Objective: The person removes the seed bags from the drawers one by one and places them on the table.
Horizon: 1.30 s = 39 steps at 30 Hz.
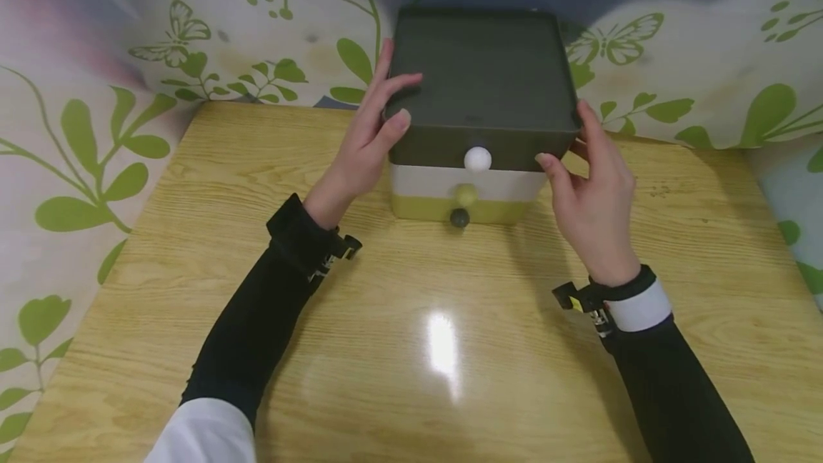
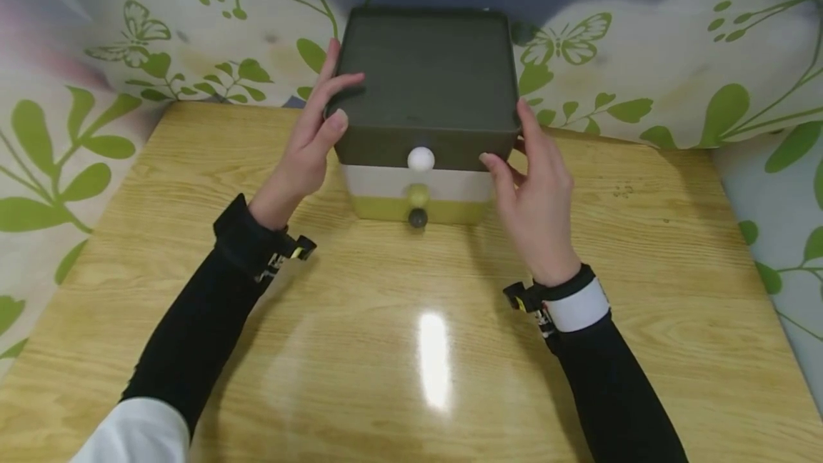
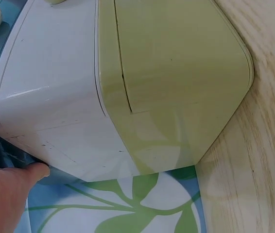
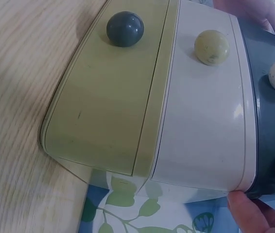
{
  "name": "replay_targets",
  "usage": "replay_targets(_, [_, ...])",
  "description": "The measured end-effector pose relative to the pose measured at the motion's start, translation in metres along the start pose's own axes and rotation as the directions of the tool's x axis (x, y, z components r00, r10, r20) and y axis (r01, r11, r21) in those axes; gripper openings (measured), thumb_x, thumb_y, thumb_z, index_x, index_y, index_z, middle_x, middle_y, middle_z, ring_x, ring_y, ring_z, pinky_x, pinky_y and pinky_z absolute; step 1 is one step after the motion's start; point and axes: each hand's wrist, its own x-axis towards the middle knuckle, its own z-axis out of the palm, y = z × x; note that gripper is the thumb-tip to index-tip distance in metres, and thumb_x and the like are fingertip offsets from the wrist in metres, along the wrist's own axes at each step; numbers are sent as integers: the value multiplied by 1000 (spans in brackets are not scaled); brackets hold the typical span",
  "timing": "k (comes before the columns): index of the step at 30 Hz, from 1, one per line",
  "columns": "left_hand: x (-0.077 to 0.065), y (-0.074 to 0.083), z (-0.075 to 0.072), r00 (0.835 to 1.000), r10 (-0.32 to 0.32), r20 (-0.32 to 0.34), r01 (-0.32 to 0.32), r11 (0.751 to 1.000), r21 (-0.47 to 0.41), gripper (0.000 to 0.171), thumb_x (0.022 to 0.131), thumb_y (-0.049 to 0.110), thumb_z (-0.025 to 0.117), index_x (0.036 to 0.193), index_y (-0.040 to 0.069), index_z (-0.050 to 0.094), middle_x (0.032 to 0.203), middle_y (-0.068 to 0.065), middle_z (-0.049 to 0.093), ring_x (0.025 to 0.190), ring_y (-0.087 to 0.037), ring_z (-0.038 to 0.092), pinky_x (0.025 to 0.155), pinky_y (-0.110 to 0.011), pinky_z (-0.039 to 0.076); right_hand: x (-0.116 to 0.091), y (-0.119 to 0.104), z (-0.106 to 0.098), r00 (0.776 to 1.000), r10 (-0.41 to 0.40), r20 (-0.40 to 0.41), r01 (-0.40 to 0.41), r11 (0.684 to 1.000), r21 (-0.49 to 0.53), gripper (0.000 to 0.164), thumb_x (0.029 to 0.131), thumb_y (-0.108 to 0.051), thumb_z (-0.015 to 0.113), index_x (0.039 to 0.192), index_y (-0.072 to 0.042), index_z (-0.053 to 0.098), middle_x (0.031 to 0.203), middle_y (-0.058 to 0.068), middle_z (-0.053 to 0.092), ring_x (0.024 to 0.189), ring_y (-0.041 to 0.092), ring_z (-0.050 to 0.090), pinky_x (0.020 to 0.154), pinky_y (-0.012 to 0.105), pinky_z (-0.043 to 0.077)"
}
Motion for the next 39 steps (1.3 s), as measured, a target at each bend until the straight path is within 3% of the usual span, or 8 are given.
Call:
replay_targets(2, [1,-2,0,1000,-6,3,6,1000,-4,94,96,69,41,139,-14,40,163,-24,-6,151,-11,-1,118,-30,7,1,1,1,1000,1,-4,-1,1000,1,70,89,-13,75,151,-10,43,132,12,60,113,30,63,79,20,54])
replay_targets(7, [3,-4,-2,1000,-13,6,13,1000,-1,94,96,69,40,139,-14,39,162,-26,-6,151,-10,-2,118,-29,6,4,3,4,1000,9,-1,-9,1000,3,69,91,-15,74,152,-11,42,131,12,60,115,28,63,80,18,52])
replay_targets(12, [7,-8,-4,1000,-19,-1,19,1000,9,94,96,69,39,139,-15,39,161,-29,-6,151,-13,-1,118,-29,6,9,4,8,1000,10,4,-10,1000,-2,69,92,-18,72,153,-11,40,130,14,60,116,27,62,78,39,57])
replay_targets(17, [12,-34,-9,999,17,-27,-16,999,28,93,97,67,40,140,-15,39,162,-28,-4,151,-16,1,118,-30,7,14,4,13,1000,14,-7,-14,1000,12,69,91,-19,72,152,-11,40,128,16,60,115,27,63,78,50,56])
replay_targets(22, [15,-51,-14,998,57,-36,-56,998,24,87,99,64,41,143,-11,39,163,-24,-1,151,-13,3,119,-31,7,16,3,14,1000,23,-6,-23,1000,-4,69,91,-22,72,152,-11,40,126,17,61,113,26,63,77,47,57])
replay_targets(29, [16,-57,-14,996,78,-31,-79,996,-30,82,101,57,42,146,-10,33,164,-22,-2,151,-12,4,119,-32,8,17,3,14,1000,23,0,-23,1000,-9,69,92,-21,72,152,-11,40,126,17,60,111,27,63,78,33,57])
replay_targets(36, [15,-61,-11,994,100,-51,-104,992,-72,57,105,33,42,141,-11,35,164,-23,-2,151,-13,4,119,-33,8,18,0,9,996,62,56,-61,998,-15,68,95,-24,69,153,-10,37,129,20,56,113,29,62,84,48,55])
replay_targets(39, [14,-59,-10,993,95,-65,-101,990,-95,45,104,18,41,137,-11,38,164,-23,-1,151,-14,5,119,-32,9,18,-3,7,995,81,59,-79,996,-32,67,95,-24,69,152,-10,39,128,21,55,112,28,62,86,47,55])
